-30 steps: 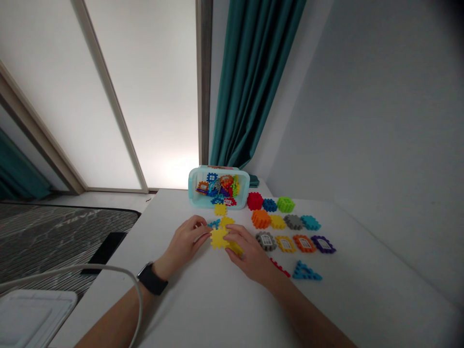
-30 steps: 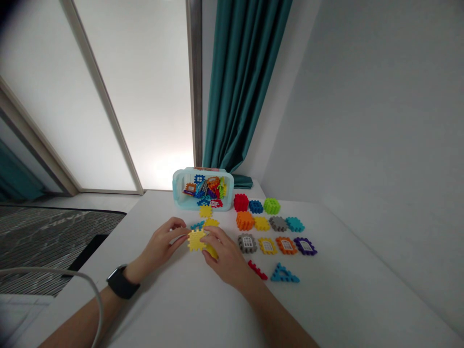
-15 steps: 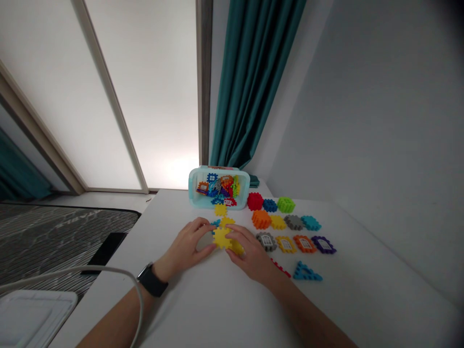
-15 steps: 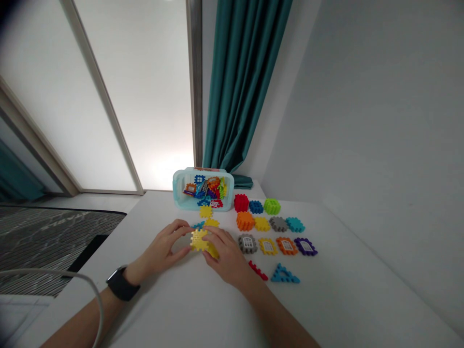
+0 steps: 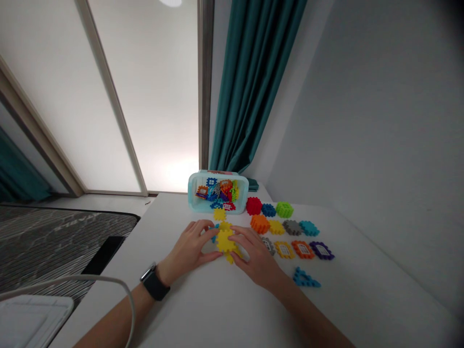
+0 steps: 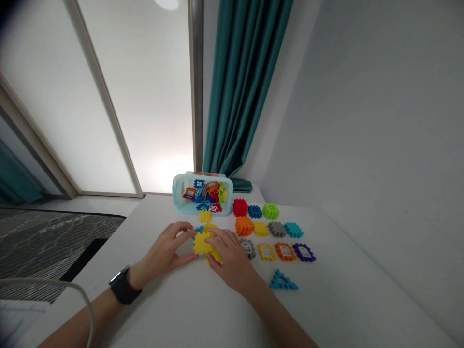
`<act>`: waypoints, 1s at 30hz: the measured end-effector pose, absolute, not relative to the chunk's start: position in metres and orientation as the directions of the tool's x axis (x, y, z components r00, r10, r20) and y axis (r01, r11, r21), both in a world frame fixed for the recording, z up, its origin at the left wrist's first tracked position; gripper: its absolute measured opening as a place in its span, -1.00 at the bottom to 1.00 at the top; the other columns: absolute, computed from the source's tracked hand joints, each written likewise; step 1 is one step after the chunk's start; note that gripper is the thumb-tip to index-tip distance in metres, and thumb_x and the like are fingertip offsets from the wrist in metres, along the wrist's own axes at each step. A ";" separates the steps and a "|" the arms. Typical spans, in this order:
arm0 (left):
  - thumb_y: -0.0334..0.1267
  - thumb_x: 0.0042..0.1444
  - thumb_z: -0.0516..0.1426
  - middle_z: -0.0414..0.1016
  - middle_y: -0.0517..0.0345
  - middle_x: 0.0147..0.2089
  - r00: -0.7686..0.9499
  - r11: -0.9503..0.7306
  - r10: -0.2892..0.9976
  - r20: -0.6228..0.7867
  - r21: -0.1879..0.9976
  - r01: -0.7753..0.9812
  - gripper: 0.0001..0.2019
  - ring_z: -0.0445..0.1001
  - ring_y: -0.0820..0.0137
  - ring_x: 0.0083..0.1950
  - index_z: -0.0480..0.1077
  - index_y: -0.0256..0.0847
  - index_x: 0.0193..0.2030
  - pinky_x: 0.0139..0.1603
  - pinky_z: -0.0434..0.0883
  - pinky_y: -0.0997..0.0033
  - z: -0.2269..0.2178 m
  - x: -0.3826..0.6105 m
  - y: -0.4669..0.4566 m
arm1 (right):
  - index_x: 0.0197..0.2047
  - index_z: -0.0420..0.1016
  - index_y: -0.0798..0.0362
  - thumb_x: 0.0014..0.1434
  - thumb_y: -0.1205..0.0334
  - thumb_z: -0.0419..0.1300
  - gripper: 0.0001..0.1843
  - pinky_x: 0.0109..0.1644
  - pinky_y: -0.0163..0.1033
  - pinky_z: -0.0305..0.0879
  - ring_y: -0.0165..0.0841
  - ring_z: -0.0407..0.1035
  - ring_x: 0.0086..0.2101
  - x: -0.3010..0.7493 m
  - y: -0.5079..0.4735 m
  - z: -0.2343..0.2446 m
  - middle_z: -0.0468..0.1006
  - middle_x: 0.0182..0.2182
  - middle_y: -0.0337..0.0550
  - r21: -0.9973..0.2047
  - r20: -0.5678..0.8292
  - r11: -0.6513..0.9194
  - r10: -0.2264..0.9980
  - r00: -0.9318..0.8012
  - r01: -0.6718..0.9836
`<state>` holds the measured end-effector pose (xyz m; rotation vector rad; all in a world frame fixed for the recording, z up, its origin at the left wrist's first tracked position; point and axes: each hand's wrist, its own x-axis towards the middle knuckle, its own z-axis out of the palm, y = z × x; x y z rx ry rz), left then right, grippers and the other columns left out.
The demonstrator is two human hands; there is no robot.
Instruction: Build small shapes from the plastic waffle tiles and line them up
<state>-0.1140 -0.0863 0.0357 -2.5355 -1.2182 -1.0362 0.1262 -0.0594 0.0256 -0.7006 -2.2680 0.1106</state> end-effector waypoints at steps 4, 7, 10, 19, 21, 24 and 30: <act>-0.04 0.19 0.26 0.47 -0.09 0.02 0.441 -0.658 0.638 0.631 0.149 0.738 -0.62 0.48 0.15 0.00 0.39 -0.21 0.04 -0.04 0.45 0.17 0.039 -0.102 -0.078 | 0.08 0.41 -0.04 0.24 0.39 0.15 -0.65 0.23 0.15 0.35 -0.12 0.36 0.15 0.134 -0.053 0.032 0.49 0.16 -0.01 -0.236 0.633 0.846 0.507 -0.585 0.478; -0.03 0.18 0.27 0.48 -0.09 0.02 0.453 -0.661 0.640 0.621 0.143 0.737 -0.61 0.47 0.14 0.00 0.38 -0.22 0.02 -0.02 0.45 0.16 0.044 -0.091 -0.070 | 0.09 0.42 -0.04 0.21 0.41 0.13 -0.62 0.24 0.16 0.33 -0.11 0.36 0.14 0.142 -0.046 0.037 0.49 0.16 -0.01 -0.206 0.639 0.838 0.506 -0.580 0.505; -0.03 0.17 0.29 0.48 -0.07 0.02 0.466 -0.662 0.644 0.606 0.137 0.737 -0.59 0.48 0.13 -0.01 0.36 -0.21 0.02 0.00 0.44 0.14 0.049 -0.077 -0.058 | 0.06 0.45 -0.03 0.21 0.42 0.14 -0.64 0.24 0.16 0.32 -0.11 0.36 0.14 0.155 -0.039 0.042 0.50 0.15 -0.01 -0.187 0.642 0.824 0.514 -0.569 0.534; -0.03 0.24 0.23 0.51 -0.04 0.00 0.466 -0.660 0.681 0.566 0.197 0.725 -0.60 0.48 0.09 0.04 0.31 -0.18 0.09 0.06 0.42 0.06 0.042 -0.018 -0.018 | 0.07 0.46 -0.03 0.23 0.37 0.15 -0.66 0.25 0.17 0.30 -0.09 0.35 0.15 0.209 -0.016 0.043 0.52 0.13 -0.01 -0.177 0.639 0.749 0.580 -0.505 0.638; -0.01 0.26 0.21 0.50 -0.08 0.05 0.465 -0.663 0.684 0.563 0.213 0.718 -0.52 0.47 0.08 0.08 0.25 -0.20 0.19 0.09 0.41 0.04 0.038 -0.006 -0.011 | 0.08 0.46 -0.04 0.24 0.35 0.15 -0.66 0.26 0.16 0.29 -0.10 0.35 0.15 0.221 -0.012 0.041 0.52 0.14 -0.02 -0.186 0.638 0.730 0.599 -0.484 0.657; -0.04 0.29 0.17 0.47 -0.11 0.12 0.487 -0.679 0.683 0.545 0.227 0.699 -0.48 0.44 0.07 0.14 0.20 -0.22 0.27 0.14 0.39 0.01 0.033 0.008 -0.002 | 0.09 0.45 -0.03 0.24 0.34 0.16 -0.66 0.27 0.16 0.27 -0.11 0.36 0.14 0.238 -0.005 0.037 0.52 0.14 -0.02 -0.205 0.631 0.709 0.623 -0.463 0.675; -0.24 0.30 0.10 0.48 -0.05 0.09 0.561 -0.723 0.652 0.510 0.194 0.663 -0.70 0.43 0.13 0.11 0.35 -0.17 0.15 0.14 0.39 0.03 0.034 0.022 0.012 | 0.04 0.46 -0.02 0.17 0.36 0.17 -0.65 0.26 0.14 0.29 -0.13 0.38 0.11 0.273 0.024 0.021 0.55 0.10 -0.02 -0.276 0.593 0.644 0.698 -0.401 0.713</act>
